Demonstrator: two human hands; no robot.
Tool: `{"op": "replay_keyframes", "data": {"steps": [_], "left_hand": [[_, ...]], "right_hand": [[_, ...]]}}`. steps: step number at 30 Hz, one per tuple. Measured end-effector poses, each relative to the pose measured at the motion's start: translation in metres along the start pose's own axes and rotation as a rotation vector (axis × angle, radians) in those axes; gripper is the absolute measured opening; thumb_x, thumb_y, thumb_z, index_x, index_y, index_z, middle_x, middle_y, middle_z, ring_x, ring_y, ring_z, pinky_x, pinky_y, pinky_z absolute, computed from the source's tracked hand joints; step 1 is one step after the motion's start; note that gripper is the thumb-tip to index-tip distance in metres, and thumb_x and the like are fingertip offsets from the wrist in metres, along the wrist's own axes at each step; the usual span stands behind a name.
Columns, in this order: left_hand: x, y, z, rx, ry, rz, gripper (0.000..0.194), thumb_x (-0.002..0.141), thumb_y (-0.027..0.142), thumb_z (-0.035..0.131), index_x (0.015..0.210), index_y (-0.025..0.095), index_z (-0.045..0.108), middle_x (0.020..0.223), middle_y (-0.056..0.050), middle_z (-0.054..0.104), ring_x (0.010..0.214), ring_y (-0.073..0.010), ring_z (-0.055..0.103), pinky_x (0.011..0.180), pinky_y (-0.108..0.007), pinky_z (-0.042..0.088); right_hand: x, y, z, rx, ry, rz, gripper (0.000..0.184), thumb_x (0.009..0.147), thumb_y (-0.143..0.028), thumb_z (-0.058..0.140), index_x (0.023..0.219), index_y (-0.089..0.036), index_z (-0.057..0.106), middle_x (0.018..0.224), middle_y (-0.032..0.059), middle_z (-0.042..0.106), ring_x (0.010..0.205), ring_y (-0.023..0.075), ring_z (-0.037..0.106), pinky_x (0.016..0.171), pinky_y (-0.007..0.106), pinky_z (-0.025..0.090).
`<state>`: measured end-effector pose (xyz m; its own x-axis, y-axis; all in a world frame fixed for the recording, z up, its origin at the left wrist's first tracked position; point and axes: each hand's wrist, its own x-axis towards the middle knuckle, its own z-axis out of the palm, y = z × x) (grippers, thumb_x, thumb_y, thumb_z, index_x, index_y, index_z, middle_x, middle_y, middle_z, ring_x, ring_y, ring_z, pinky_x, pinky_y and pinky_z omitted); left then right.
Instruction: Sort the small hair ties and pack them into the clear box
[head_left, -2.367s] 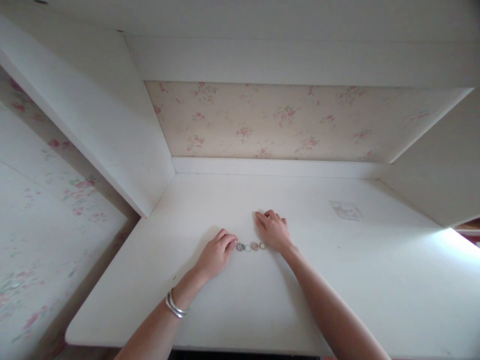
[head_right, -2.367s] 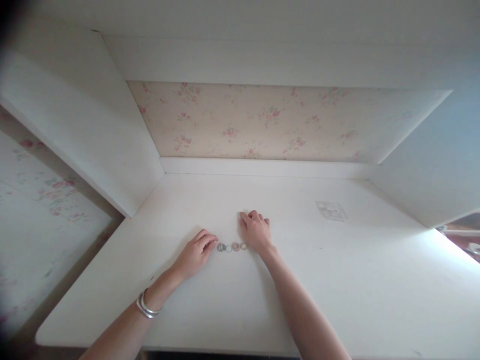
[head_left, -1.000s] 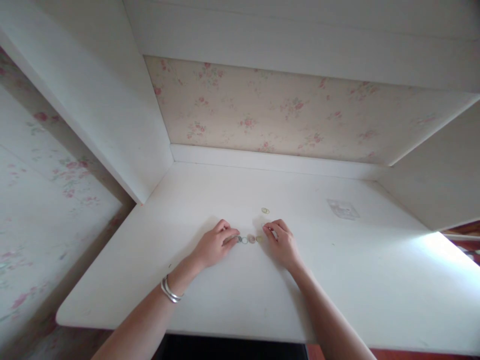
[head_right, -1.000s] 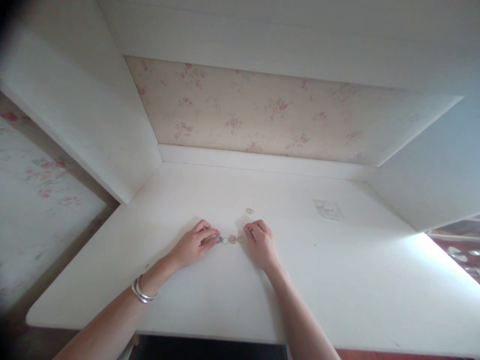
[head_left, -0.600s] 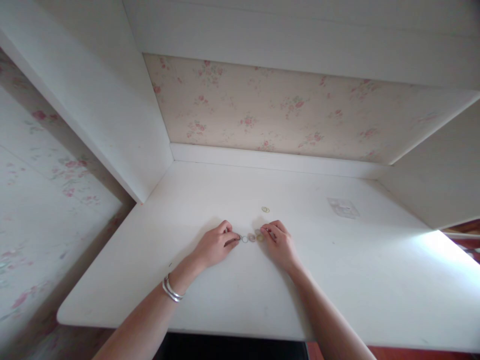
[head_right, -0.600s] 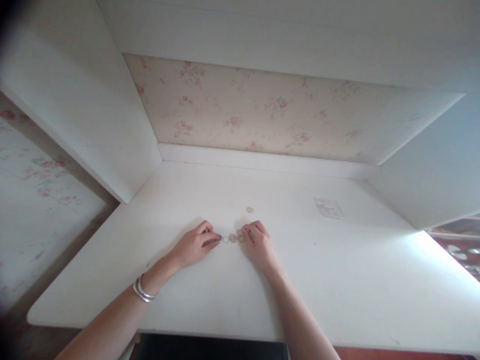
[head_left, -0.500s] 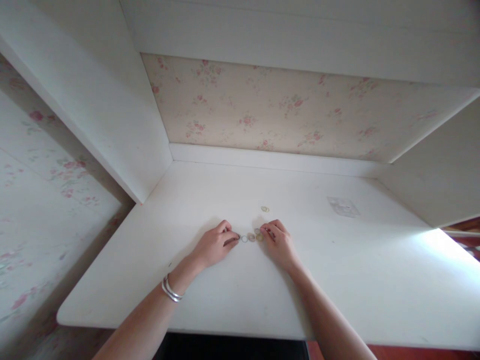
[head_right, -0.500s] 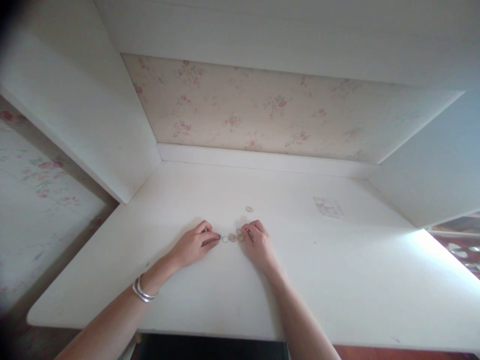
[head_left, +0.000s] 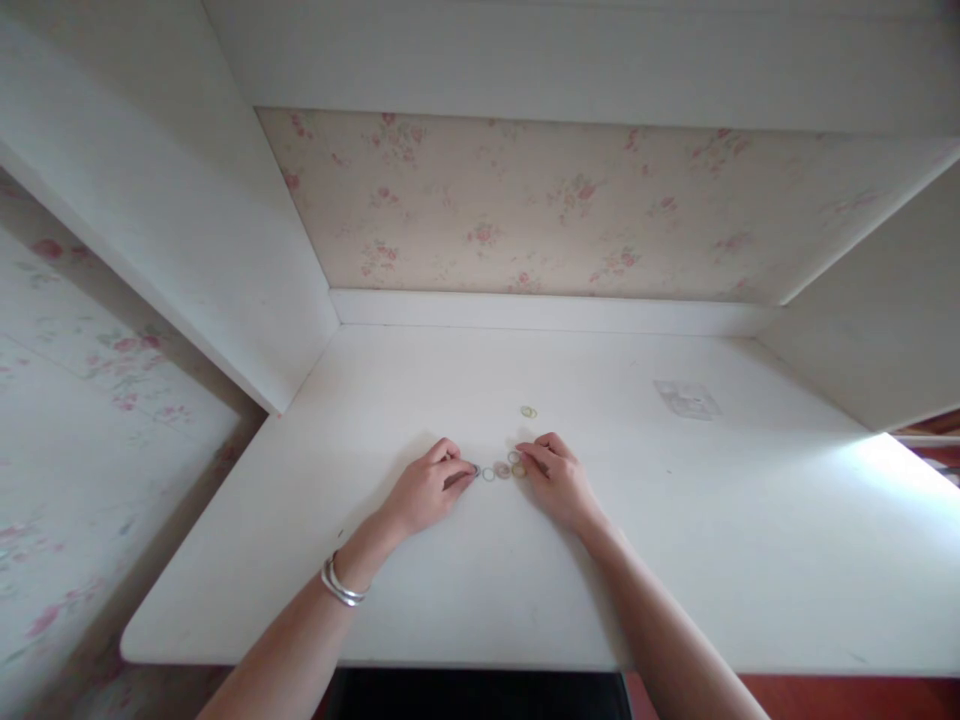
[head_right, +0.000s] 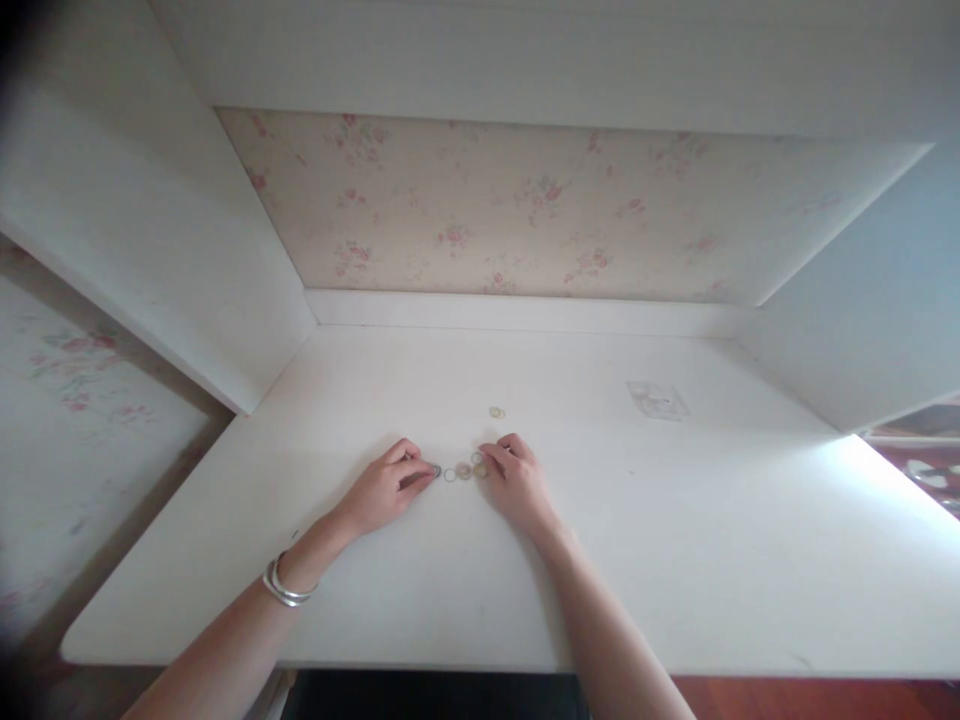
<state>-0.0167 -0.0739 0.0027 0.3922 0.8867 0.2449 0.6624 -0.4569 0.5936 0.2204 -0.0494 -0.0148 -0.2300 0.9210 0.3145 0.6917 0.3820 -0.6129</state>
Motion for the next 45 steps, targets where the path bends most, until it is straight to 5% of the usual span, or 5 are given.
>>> {"op": "replay_keyframes", "data": {"steps": [11,31,45], "left_hand": [[0.0030,-0.0018,-0.0006,-0.152,0.055,-0.110,0.023,0.090,0.034,0.048,0.091,0.020,0.066,0.088,-0.002,0.051,0.063,-0.0080,0.049,0.061,-0.022,0.043],[0.0041,0.0021,-0.0027,-0.168,-0.027,-0.111,0.029,0.091,0.037,0.045,0.090,0.018,0.067,0.086,-0.002,0.053,0.064,-0.0091,0.050,0.060,-0.023,0.042],[0.0056,-0.0030,-0.0004,-0.167,0.114,-0.123,0.028,0.092,0.037,0.042,0.086,0.017,0.061,0.087,-0.005,0.053,0.069,-0.0118,0.051,0.065,-0.025,0.045]], "right_hand": [[0.0010,0.0035,0.0007,-0.073,-0.017,-0.036,0.022,0.088,-0.025,0.048,0.095,-0.026,0.069,0.086,0.0033,0.056,0.078,0.0141,0.054,0.072,0.026,0.044],[0.0016,0.0020,-0.0019,-0.041,-0.033,-0.012,0.023,0.087,-0.026,0.048,0.092,-0.025,0.070,0.088,0.0030,0.057,0.073,0.0123,0.054,0.068,0.025,0.044],[0.0016,-0.0021,-0.0043,0.024,-0.026,0.033,0.024,0.088,-0.027,0.046,0.095,-0.024,0.069,0.090,0.0040,0.058,0.072,0.0127,0.056,0.067,0.025,0.045]]}}
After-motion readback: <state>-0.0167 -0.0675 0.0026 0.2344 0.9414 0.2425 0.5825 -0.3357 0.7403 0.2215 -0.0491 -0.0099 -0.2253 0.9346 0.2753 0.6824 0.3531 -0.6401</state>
